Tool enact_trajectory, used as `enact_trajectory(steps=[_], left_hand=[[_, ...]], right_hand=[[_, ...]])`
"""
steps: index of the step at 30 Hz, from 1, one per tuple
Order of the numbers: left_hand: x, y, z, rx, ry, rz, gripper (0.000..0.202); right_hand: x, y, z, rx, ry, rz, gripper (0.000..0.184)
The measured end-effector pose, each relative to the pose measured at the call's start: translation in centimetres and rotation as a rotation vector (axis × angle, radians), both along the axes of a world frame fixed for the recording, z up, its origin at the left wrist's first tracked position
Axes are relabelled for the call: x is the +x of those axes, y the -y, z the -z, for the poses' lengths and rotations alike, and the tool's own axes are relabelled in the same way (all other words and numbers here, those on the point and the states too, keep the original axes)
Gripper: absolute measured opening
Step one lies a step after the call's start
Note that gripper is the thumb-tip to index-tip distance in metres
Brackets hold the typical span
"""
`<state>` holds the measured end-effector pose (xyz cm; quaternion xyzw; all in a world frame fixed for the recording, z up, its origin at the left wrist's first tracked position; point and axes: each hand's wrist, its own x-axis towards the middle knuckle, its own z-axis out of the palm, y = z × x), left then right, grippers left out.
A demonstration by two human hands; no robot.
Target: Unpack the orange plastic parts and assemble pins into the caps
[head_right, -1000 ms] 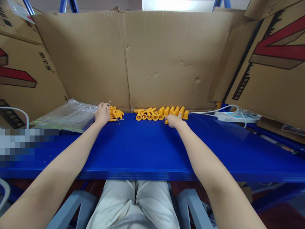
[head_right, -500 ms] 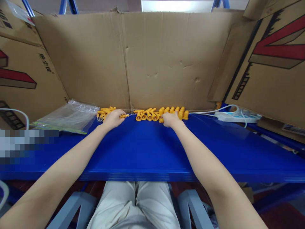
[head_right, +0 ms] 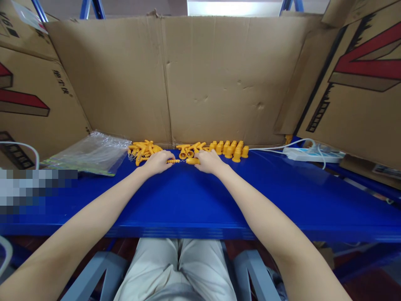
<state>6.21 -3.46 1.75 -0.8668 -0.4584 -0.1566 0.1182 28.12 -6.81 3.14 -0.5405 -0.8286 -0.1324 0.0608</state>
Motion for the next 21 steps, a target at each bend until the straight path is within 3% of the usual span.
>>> enact_trajectory(steps=[8,12,16,21], left_hand=[[0.2,-0.5,0.6,0.153,0.236,0.197,0.033],[0.5,0.5,0.2,0.135,0.324,0.052,0.042],[0.6,1.3,-0.4,0.015,0.221,-0.162,0.050],[0.3,1.2,-0.7,-0.070,0.121,-0.146,0.055]], right_hand=[[-0.5,-0.1,0.5,0.081,-0.058,-0.072,0.029],[-0.6,-0.3,0.7,0.090,-0.120,-0.082,0.029],[-0.3,-0.6,0.8,0.081,-0.147,-0.087,0.028],[0.2,-1.7,1.6,0.055,-0.302,-0.161,0.031]])
